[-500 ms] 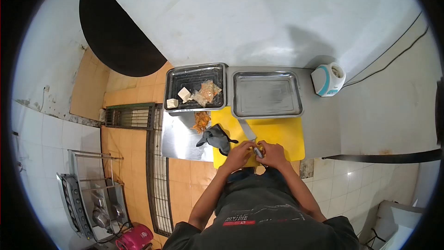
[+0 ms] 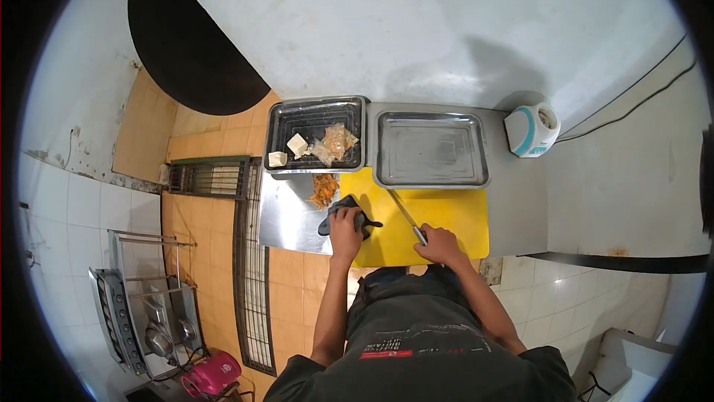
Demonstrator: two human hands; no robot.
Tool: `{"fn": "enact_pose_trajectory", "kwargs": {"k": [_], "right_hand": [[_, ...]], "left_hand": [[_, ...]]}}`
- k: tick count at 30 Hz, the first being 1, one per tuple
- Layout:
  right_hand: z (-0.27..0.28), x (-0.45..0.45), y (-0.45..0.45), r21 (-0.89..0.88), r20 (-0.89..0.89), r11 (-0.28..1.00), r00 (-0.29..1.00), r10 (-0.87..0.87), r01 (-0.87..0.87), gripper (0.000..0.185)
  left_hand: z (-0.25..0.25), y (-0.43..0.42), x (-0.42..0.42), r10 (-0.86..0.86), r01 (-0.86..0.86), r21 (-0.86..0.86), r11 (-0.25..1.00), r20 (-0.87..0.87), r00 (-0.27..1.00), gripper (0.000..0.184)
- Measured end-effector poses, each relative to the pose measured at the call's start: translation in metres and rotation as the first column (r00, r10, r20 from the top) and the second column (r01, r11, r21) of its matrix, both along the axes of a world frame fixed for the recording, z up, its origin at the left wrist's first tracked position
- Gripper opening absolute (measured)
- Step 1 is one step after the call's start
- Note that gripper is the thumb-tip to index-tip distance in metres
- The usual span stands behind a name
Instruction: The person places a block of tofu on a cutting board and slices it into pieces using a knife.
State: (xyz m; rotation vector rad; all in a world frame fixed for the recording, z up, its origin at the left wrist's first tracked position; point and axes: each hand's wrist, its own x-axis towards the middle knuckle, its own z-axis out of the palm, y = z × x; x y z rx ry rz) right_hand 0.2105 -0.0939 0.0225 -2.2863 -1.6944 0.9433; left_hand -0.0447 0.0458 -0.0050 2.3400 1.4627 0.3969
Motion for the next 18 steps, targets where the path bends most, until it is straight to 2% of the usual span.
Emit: {"fn": "enact_pose_trajectory", "kwargs": {"k": [2, 3, 5, 6, 7, 8, 9, 10, 12, 14, 16, 17, 18], "right_hand": [[-0.001, 0.009, -0.006, -0.047, -0.169, 0.99, 0.976, -0.137, 0.13, 0.039], [-0.002, 0.014, -0.009, -0.052, -0.17, 0.99, 0.976, -0.137, 0.13, 0.039], [-0.005, 0.022, -0.014, -0.205, -0.353, 0.95, 0.888, -0.296, 0.235, 0.035], [-0.007, 0.023, -0.017, -0.207, -0.352, 0.95, 0.888, -0.296, 0.235, 0.035], [-0.011, 0.023, -0.021, -0.157, -0.339, 0.955, 0.894, -0.293, 0.253, 0.034], [-0.016, 0.023, -0.024, -0.106, -0.327, 0.957, 0.9, -0.289, 0.269, 0.034], [-0.014, 0.023, -0.025, -0.106, -0.327, 0.958, 0.9, -0.288, 0.268, 0.034], [-0.013, 0.024, -0.026, -0.123, -0.311, 0.956, 0.904, -0.292, 0.266, 0.035], [-0.014, 0.026, -0.03, -0.145, -0.293, 0.954, 0.91, -0.295, 0.262, 0.036], [-0.019, 0.027, -0.033, -0.054, -0.262, 0.957, 0.921, -0.289, 0.285, 0.036], [-0.015, 0.027, -0.033, -0.037, -0.191, 0.958, 0.939, -0.286, 0.284, 0.036], [-0.013, 0.028, -0.033, -0.018, -0.119, 0.958, 0.951, -0.285, 0.285, 0.036], [-0.01, 0.031, -0.034, -0.018, -0.118, 0.958, 0.951, -0.285, 0.285, 0.036]], "left_hand": [[0.01, 0.004, 0.0, 0.115, -0.063, -0.163, 0.985, 0.328, 0.938, 0.044], [0.009, 0.007, -0.001, 0.116, -0.064, -0.167, 0.984, 0.326, 0.938, 0.044], [0.008, 0.013, -0.003, 0.405, 0.031, -0.552, 0.833, 0.648, 0.645, 0.03], [0.014, 0.014, -0.001, 0.407, 0.031, -0.554, 0.832, 0.647, 0.644, 0.03], [0.025, 0.014, 0.002, 0.575, 0.129, -0.696, 0.707, 0.671, 0.468, 0.029], [0.037, 0.014, 0.003, 0.729, 0.261, -0.783, 0.565, 0.621, 0.287, 0.03], [0.047, 0.012, 0.002, 0.738, 0.294, -0.802, 0.52, 0.595, 0.319, 0.038], [0.048, 0.013, 0.004, 0.738, 0.294, -0.802, 0.52, 0.595, 0.317, 0.038], [0.048, 0.009, 0.008, 0.862, 0.456, -0.8, 0.389, 0.491, 0.128, 0.042], [0.031, 0.008, 0.008, 0.869, 0.502, -0.783, 0.368, 0.482, 0.113, 0.046], [0.024, 0.01, 0.014, 0.734, 0.259, -0.823, 0.506, 0.568, 0.372, 0.051], [0.022, 0.011, 0.012, 0.705, 0.127, -0.838, 0.53, 0.519, 0.484, 0.056], [0.011, 0.011, 0.01, 0.705, 0.128, -0.839, 0.529, 0.519, 0.484, 0.056]]}}
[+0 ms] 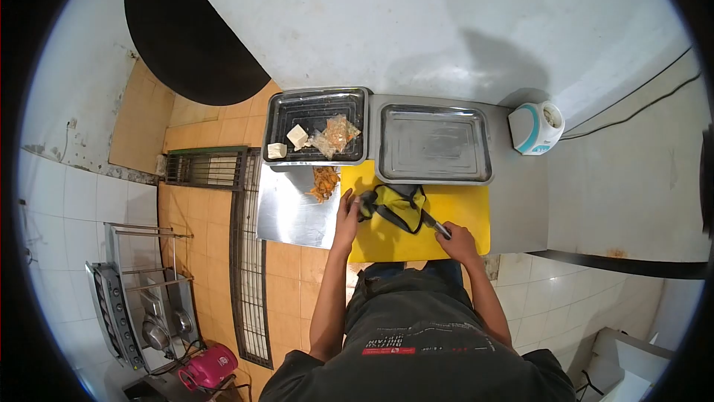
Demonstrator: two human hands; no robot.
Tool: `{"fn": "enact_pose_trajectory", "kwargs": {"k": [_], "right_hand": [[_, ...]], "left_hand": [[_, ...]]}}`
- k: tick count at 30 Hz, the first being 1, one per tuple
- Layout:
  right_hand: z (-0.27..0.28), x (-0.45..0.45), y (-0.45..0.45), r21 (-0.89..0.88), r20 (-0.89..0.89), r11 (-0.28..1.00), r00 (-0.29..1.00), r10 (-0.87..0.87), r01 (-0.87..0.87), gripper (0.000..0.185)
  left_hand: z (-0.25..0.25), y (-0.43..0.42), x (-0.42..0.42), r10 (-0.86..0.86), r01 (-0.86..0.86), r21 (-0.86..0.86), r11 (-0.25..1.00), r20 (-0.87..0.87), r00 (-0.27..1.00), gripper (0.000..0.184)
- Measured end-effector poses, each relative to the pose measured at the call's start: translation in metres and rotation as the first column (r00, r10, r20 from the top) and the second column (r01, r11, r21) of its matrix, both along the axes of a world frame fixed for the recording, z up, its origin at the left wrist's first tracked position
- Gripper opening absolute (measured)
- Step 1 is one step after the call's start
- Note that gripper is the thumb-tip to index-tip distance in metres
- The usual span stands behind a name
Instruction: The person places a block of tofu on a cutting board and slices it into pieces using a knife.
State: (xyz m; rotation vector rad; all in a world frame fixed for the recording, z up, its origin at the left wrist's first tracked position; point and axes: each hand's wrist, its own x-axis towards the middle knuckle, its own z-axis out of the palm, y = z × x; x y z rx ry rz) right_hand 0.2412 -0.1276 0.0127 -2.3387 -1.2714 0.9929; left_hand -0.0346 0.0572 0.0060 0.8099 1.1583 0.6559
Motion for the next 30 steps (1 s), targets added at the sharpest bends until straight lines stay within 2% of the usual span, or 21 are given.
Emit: {"fn": "enact_pose_trajectory", "kwargs": {"k": [1, 2, 3, 4, 6, 7, 9, 10, 12, 14, 16, 17, 23, 27, 29, 30], "right_hand": [[0.003, 0.003, -0.001, -0.003, 0.008, 1.0, 1.0, -0.024, 0.024, 0.036], [0.005, 0.006, -0.004, -0.006, 0.016, 0.999, 0.999, -0.048, 0.048, 0.037], [0.007, 0.008, -0.007, -0.007, 0.015, 0.999, 0.999, -0.051, 0.051, 0.037], [0.007, 0.01, -0.01, 0.007, 0.047, 0.997, 0.996, -0.073, 0.073, 0.035], [0.009, 0.016, -0.017, 0.022, 0.079, 0.995, 0.992, -0.095, 0.093, 0.034], [0.01, 0.019, -0.021, 0.05, 0.093, 0.992, 0.988, -0.123, 0.118, 0.032], [0.014, 0.028, -0.028, 0.08, 0.108, 0.987, 0.983, -0.149, 0.141, 0.03], [0.019, 0.032, -0.032, 0.09, 0.143, 0.982, 0.973, -0.179, 0.167, 0.028], [0.022, 0.043, -0.041, 0.091, 0.181, 0.978, 0.962, -0.203, 0.189, 0.026], [0.021, 0.054, -0.053, 0.107, 0.295, 0.969, 0.923, -0.245, 0.223, 0.024], [0.018, 0.062, -0.061, 0.135, 0.301, 0.961, 0.915, -0.27, 0.24, 0.025], [0.016, 0.066, -0.064, 0.144, 0.312, 0.961, 0.911, -0.27, 0.236, 0.026], [-0.001, 0.056, -0.062, 0.226, 0.271, 0.941, 0.912, -0.308, 0.251, 0.031], [-0.015, 0.052, -0.06, 0.27, 0.237, 0.937, 0.928, -0.288, 0.222, 0.03], [-0.017, 0.052, -0.058, 0.27, 0.252, 0.942, 0.93, -0.269, 0.2, 0.031], [-0.014, 0.051, -0.055, 0.271, 0.268, 0.947, 0.932, -0.244, 0.17, 0.032]], "left_hand": [[-0.016, 0.0, -0.002, -0.023, 0.069, 0.255, 0.965, -0.18, 0.983, 0.057], [-0.031, 0.0, -0.004, 0.002, 0.178, 0.475, 0.862, -0.353, 0.936, 0.058], [-0.023, 0.0, -0.004, 0.063, 0.231, 0.568, 0.79, -0.45, 0.891, 0.053], [-0.015, -0.002, -0.002, 0.061, 0.233, 0.567, 0.79, -0.451, 0.89, 0.053], [0.001, -0.005, 0.005, 0.074, 0.344, 0.649, 0.679, -0.527, 0.847, 0.042], [0.008, -0.005, 0.01, 0.075, 0.344, 0.649, 0.679, -0.526, 0.847, 0.042], [0.021, -0.007, 0.024, -0.047, 0.472, 0.601, 0.645, -0.585, 0.81, 0.036], [0.026, -0.008, 0.032, -0.045, 0.47, 0.601, 0.646, -0.584, 0.81, 0.036], [0.031, -0.013, 0.047, 0.126, 0.664, 0.669, 0.335, -0.73, 0.672, 0.022], [0.021, -0.011, 0.057, 0.079, 0.716, 0.628, 0.305, -0.766, 0.638, 0.018], [0.019, -0.01, 0.069, 0.181, 0.766, 0.626, 0.147, -0.778, 0.601, 0.019], [0.006, -0.007, 0.075, 0.165, 0.748, 0.653, 0.118, -0.756, 0.633, 0.02], [-0.021, -0.003, 0.092, 0.087, 0.795, 0.569, 0.211, -0.821, 0.564, 0.035], [-0.005, -0.007, 0.09, 0.065, 0.784, 0.573, 0.24, -0.815, 0.576, 0.029], [0.005, -0.008, 0.087, -0.01, 0.662, 0.687, 0.3, -0.691, 0.722, 0.016], [0.007, -0.008, 0.084, -0.015, 0.666, 0.684, 0.299, -0.694, 0.72, 0.016]]}}
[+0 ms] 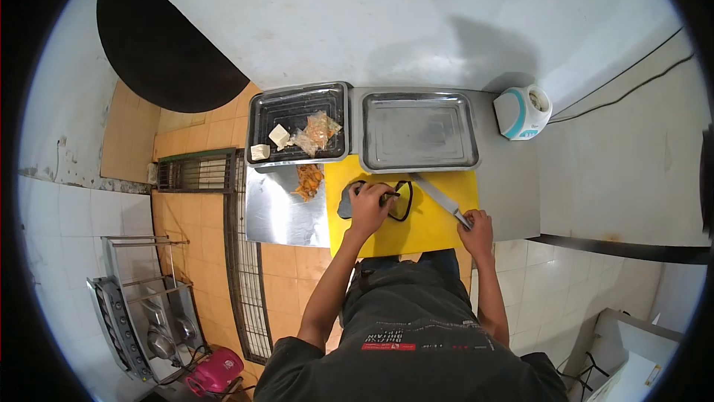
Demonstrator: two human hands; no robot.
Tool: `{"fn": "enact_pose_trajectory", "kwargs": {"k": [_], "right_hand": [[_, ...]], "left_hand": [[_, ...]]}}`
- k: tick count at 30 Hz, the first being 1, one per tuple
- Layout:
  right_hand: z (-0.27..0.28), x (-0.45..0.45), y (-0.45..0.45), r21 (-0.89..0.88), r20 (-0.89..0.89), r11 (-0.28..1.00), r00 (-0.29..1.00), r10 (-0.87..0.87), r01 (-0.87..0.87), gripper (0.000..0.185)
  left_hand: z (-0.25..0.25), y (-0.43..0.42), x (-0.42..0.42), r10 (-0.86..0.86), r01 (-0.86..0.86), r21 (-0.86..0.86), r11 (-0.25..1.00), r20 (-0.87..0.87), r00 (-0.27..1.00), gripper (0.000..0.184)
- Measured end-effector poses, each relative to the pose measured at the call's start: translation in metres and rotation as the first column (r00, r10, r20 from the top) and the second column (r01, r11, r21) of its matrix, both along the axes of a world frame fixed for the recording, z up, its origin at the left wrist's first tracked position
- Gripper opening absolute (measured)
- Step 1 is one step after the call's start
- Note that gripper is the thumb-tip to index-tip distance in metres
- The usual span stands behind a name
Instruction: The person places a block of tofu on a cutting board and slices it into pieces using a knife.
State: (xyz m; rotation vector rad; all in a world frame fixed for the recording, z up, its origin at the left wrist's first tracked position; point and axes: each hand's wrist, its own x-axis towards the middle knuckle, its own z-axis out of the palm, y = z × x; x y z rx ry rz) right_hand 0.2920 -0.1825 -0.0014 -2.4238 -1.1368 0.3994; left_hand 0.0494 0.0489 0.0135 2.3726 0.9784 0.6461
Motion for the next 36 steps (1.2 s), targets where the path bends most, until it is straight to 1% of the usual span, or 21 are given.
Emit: {"fn": "enact_pose_trajectory", "kwargs": {"k": [3, 5, 7, 9, 10, 12, 14, 15, 17, 18, 20, 21, 23, 25, 27, 29, 30, 32, 34, 35, 36], "right_hand": [[0.012, -0.004, 0.008, -0.037, 0.14, 0.998, 0.989, 0.046, -0.041, 0.036], [0.018, -0.003, 0.023, -0.013, 0.052, 0.997, 0.996, 0.072, -0.071, 0.041], [0.026, -0.005, 0.042, 0.016, -0.034, 0.995, 0.995, 0.097, -0.096, 0.046], [0.035, -0.019, 0.067, 0.217, -0.268, 0.96, 0.935, 0.231, -0.175, 0.056], [0.05, -0.032, 0.078, 0.317, -0.236, 0.916, 0.914, 0.329, -0.247, 0.063], [0.063, -0.058, 0.099, 0.414, -0.192, 0.852, 0.885, 0.425, -0.319, 0.069], [0.06, -0.075, 0.115, 0.496, -0.33, 0.766, 0.727, 0.601, -0.409, 0.078], [0.05, -0.075, 0.118, 0.497, -0.329, 0.762, 0.723, 0.608, -0.414, 0.078], [0.012, -0.071, 0.127, 0.31, -0.667, 0.821, 0.505, 0.548, -0.48, 0.078], [-0.004, -0.07, 0.123, 0.31, -0.667, 0.815, 0.499, 0.553, -0.49, 0.078], [-0.027, -0.066, 0.105, 0.151, -0.981, 0.967, 0.151, 0.121, 0.206, 0.061], [0.008, -0.061, 0.099, 0.112, -0.994, 0.926, 0.044, 0.103, 0.361, 0.045], [0.003, -0.014, 0.073, 0.345, -0.901, 0.851, -0.116, 0.419, 0.397, 0.043], [0.015, 0.028, 0.048, 0.3, -0.861, 0.781, -0.198, 0.469, 0.548, 0.044], [0.019, 0.068, 0.019, 0.486, -0.842, 0.622, 0.139, 0.521, 0.614, 0.047], [0.049, 0.09, 0.006, 0.461, -0.885, 0.578, 0.4, 0.24, 0.673, 0.049], [0.057, 0.1, 0.0, 0.461, -0.884, 0.578, 0.402, 0.238, 0.673, 0.049], [0.067, 0.116, -0.004, 0.39, -0.703, 0.764, 0.702, -0.113, 0.514, 0.052], [0.074, 0.11, 0.001, 0.3, -0.565, 0.837, 0.792, -0.231, 0.458, 0.052], [0.077, 0.102, -0.001, -0.016, -0.254, 0.958, 0.926, -0.281, 0.286, 0.057], [0.079, 0.095, -0.004, -0.38, 0.064, 0.906, 0.982, -0.176, 0.188, 0.064]], "left_hand": [[0.007, 0.002, -0.005, 0.04, -0.015, -0.241, 0.97, 0.102, 0.994, 0.014], [0.011, 0.001, -0.006, 0.238, -0.028, -0.618, 0.786, 0.261, 0.936, 0.018], [0.018, 0.001, -0.004, 0.303, 0.017, -0.659, 0.752, 0.368, 0.879, 0.02], [0.029, 0.003, -0.005, 0.358, 0.12, -0.735, 0.668, 0.459, 0.813, 0.026], [0.04, 0.001, -0.006, 0.359, 0.119, -0.734, 0.669, 0.459, 0.812, 0.026], [0.064, -0.003, -0.009, 0.472, 0.33, -0.875, 0.354, 0.472, 0.745, 0.02], [0.073, -0.007, -0.012, 0.487, 0.485, -0.827, 0.283, 0.56, 0.67, 0.02], [0.077, -0.009, -0.014, 0.511, 0.627, -0.751, 0.207, 0.629, 0.585, 0.02], [0.088, -0.012, -0.021, 0.521, 0.652, -0.716, 0.249, 0.667, 0.533, 0.021], [0.091, -0.012, -0.025, 0.524, 0.676, -0.68, 0.285, 0.701, 0.484, 0.022], [0.086, -0.008, -0.033, 0.56, 0.668, -0.672, 0.318, 0.702, 0.44, 0.028], [0.084, -0.004, -0.041, 0.536, 0.461, -0.787, 0.41, 0.617, 0.576, 0.033], [0.049, 0.004, -0.063, 0.439, 0.06, -0.767, 0.639, 0.427, 0.791, 0.044], [0.027, -0.002, -0.088, 0.417, -0.09, -0.715, 0.693, 0.297, 0.859, 0.044], [0.007, -0.01, -0.108, 0.401, -0.222, -0.637, 0.738, 0.149, 0.904, 0.044], [-0.01, -0.014, -0.123, 0.45, -0.203, -0.709, 0.676, 0.179, 0.875, 0.043], [-0.016, -0.017, -0.127, 0.449, -0.2, -0.71, 0.675, 0.18, 0.875, 0.043], [-0.025, -0.018, -0.13, 0.444, -0.239, -0.696, 0.677, 0.128, 0.887, 0.044], [-0.027, -0.018, -0.124, 0.422, -0.255, -0.668, 0.699, 0.098, 0.901, 0.043], [-0.03, -0.018, -0.119, 0.401, -0.269, -0.641, 0.719, 0.065, 0.914, 0.043], [-0.03, -0.018, -0.112, 0.396, -0.265, -0.641, 0.721, 0.067, 0.916, 0.043]]}}
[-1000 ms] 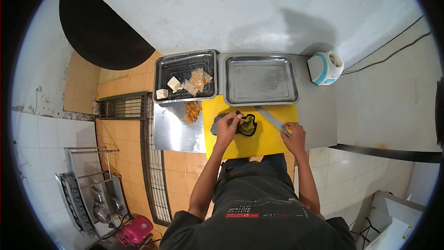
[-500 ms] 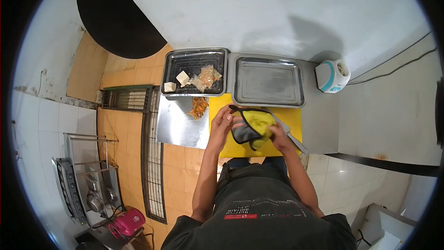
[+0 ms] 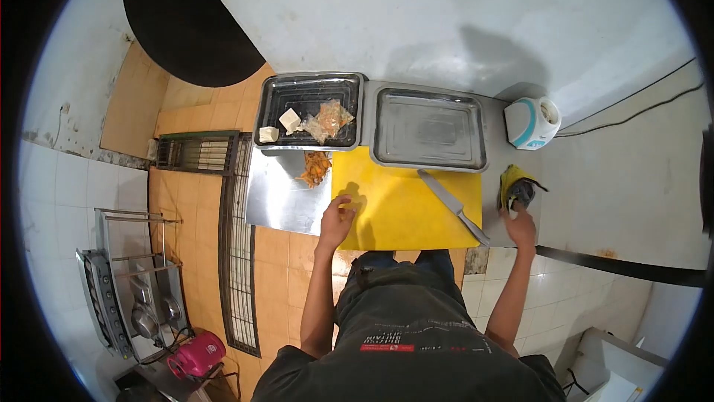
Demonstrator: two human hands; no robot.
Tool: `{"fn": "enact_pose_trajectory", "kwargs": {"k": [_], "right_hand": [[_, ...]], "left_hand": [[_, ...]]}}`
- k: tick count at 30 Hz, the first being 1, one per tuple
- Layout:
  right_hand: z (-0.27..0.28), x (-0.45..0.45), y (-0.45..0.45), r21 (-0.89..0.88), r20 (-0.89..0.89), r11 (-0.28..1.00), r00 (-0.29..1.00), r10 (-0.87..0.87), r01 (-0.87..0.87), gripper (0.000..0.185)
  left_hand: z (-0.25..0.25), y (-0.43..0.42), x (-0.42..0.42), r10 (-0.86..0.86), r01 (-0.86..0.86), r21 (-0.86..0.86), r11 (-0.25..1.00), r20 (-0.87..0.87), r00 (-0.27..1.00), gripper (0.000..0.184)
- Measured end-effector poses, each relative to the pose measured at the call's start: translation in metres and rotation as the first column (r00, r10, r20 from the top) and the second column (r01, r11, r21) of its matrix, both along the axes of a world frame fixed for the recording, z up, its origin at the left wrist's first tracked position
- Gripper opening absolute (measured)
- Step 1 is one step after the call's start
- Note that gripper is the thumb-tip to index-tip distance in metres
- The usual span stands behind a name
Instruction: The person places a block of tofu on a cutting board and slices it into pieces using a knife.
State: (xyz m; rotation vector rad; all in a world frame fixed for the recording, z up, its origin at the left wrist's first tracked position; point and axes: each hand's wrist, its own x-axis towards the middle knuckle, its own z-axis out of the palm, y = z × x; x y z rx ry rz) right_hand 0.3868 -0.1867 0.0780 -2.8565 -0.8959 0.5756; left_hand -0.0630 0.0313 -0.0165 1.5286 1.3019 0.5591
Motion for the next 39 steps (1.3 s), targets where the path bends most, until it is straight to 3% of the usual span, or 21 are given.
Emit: {"fn": "enact_pose_trajectory", "kwargs": {"k": [1, 2, 4, 5, 7, 11, 13, 17, 19, 20, 23, 26, 29, 30, 31, 32, 35, 37, 39], "right_hand": [[-0.02, -0.007, -0.004, 0.084, 0.143, 0.981, 0.977, 0.161, -0.174, 0.061], [-0.036, -0.007, -0.009, 0.081, 0.142, 0.981, 0.977, 0.161, -0.174, 0.061], [-0.028, -0.053, 0.011, 0.153, -0.068, 0.976, 0.984, 0.165, -0.153, 0.057], [-0.031, -0.071, 0.013, 0.145, -0.079, 0.977, 0.983, 0.168, -0.155, 0.057], [-0.039, -0.094, 0.013, 0.031, 0.085, 0.955, 0.953, 0.291, -0.294, 0.056], [-0.079, -0.095, 0.003, 0.112, -0.051, 0.964, 0.967, 0.248, -0.242, 0.059], [-0.075, -0.096, 0.01, 0.101, -0.088, 0.943, 0.942, 0.325, -0.316, 0.047], [-0.045, -0.097, 0.028, 0.096, -0.133, 0.927, 0.918, 0.374, -0.364, 0.04], [-0.039, -0.097, 0.038, 0.048, -0.318, 0.946, 0.893, 0.32, -0.322, 0.035], [-0.041, -0.098, 0.042, 0.055, -0.321, 0.942, 0.888, 0.33, -0.33, 0.035], [-0.054, -0.105, 0.046, 0.227, -0.469, 0.934, 0.809, 0.354, -0.277, 0.033], [-0.051, -0.118, 0.055, 0.246, -0.497, 0.911, 0.764, 0.411, -0.33, 0.034], [-0.045, -0.133, 0.062, 0.234, -0.519, 0.911, 0.748, 0.413, -0.341, 0.033], [-0.045, -0.141, 0.063, 0.236, -0.514, 0.913, 0.755, 0.408, -0.332, 0.033], [-0.047, -0.151, 0.063, 0.262, -0.526, 0.929, 0.769, 0.364, -0.26, 0.032], [-0.05, -0.161, 0.064, 0.288, -0.539, 0.94, 0.78, 0.319, -0.185, 0.031], [-0.061, -0.188, 0.062, 0.35, -0.531, 0.932, 0.8, 0.281, -0.095, 0.029], [-0.062, -0.201, 0.06, 0.361, -0.53, 0.93, 0.804, 0.269, -0.073, 0.028], [-0.065, -0.216, 0.056, 0.37, -0.537, 0.928, 0.804, 0.255, -0.047, 0.027]], "left_hand": [[0.002, 0.001, 0.009, -0.055, 0.055, 0.044, 0.997, -0.015, 0.998, 0.042], [0.003, 0.001, 0.017, -0.105, 0.108, 0.084, 0.991, -0.033, 0.994, 0.04], [0.015, 0.0, 0.031, -0.145, 0.149, 0.073, 0.986, -0.048, 0.988, 0.038], [0.018, 0.0, 0.036, -0.201, 0.209, 0.1, 0.973, -0.09, 0.976, 0.039], [0.022, 0.002, 0.042, -0.272, 0.288, 0.121, 0.95, -0.128, 0.954, 0.037], [0.02, 0.002, 0.045, -0.307, 0.324, 0.156, 0.933, -0.127, 0.943, 0.035], [0.018, 0.004, 0.046, -0.339, 0.365, 0.16, 0.917, -0.166, 0.926, 0.034], [0.013, 0.001, 0.05, -0.303, 0.332, 0.145, 0.932, -0.19, 0.934, 0.034], [0.014, -0.002, 0.052, -0.284, 0.317, 0.144, 0.938, -0.206, 0.936, 0.034], [0.013, 0.0, 0.052, -0.275, 0.309, 0.147, 0.94, -0.213, 0.938, 0.034], [0.011, 0.007, 0.048, -0.214, 0.222, 0.131, 0.966, -0.068, 0.974, 0.035], [0.015, 0.079, 0.025, -0.068, 0.094, 0.419, 0.903, -0.076, 0.995, 0.029], [0.033, 0.189, -0.003, 0.082, -0.005, 0.544, 0.839, -0.117, 0.99, 0.028], [0.042, 0.217, -0.009, 0.137, 0.025, 0.645, 0.763, -0.2, 0.97, 0.028], [0.043, 0.245, -0.016, 0.158, 0.132, 0.635, 0.761, -0.379, 0.912, 0.037], [0.015, 0.273, -0.028, 0.216, 0.227, 0.724, 0.652, -0.464, 0.859, 0.05], [-0.006, 0.311, -0.03, 0.271, 0.258, 0.688, 0.678, -0.56, 0.783, 0.063], [-0.004, 0.323, -0.03, -0.074, 0.325, 0.247, 0.913, -0.683, 0.727, 0.065], [-0.008, 0.323, -0.031, -0.079, 0.337, 0.257, 0.906, -0.678, 0.731, 0.065]]}}
